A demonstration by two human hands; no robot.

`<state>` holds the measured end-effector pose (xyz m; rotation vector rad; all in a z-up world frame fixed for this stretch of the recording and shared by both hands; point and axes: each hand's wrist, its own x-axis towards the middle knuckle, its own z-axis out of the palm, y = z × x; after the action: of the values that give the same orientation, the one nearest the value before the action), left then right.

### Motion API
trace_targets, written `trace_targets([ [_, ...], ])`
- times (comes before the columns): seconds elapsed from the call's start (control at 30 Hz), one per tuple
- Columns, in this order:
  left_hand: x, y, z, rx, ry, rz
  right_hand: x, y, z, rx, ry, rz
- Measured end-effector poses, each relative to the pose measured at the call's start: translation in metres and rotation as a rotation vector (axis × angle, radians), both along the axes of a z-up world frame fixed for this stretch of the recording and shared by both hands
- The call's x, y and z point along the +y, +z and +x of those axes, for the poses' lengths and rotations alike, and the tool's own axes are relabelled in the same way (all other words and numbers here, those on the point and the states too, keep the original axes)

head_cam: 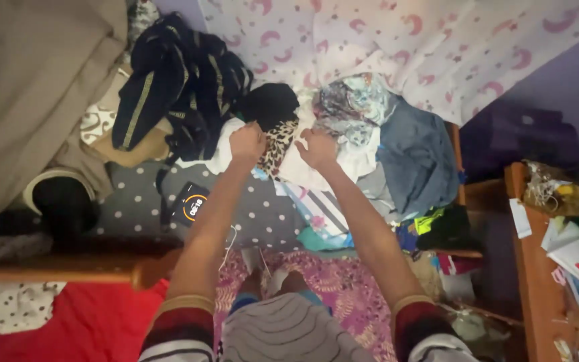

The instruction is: Fold various articles of clothing on a bed and pack them into a yellow suitcase.

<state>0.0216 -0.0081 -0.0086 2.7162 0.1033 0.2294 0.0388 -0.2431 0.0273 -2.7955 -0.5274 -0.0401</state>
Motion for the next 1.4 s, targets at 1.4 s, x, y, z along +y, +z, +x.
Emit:
trace_targets([
  [1.4,-0.045,-0.302,0.169,0.307,0.184,-0.064,0.052,-0.268,0.203,0.004,0.151,-0.203],
])
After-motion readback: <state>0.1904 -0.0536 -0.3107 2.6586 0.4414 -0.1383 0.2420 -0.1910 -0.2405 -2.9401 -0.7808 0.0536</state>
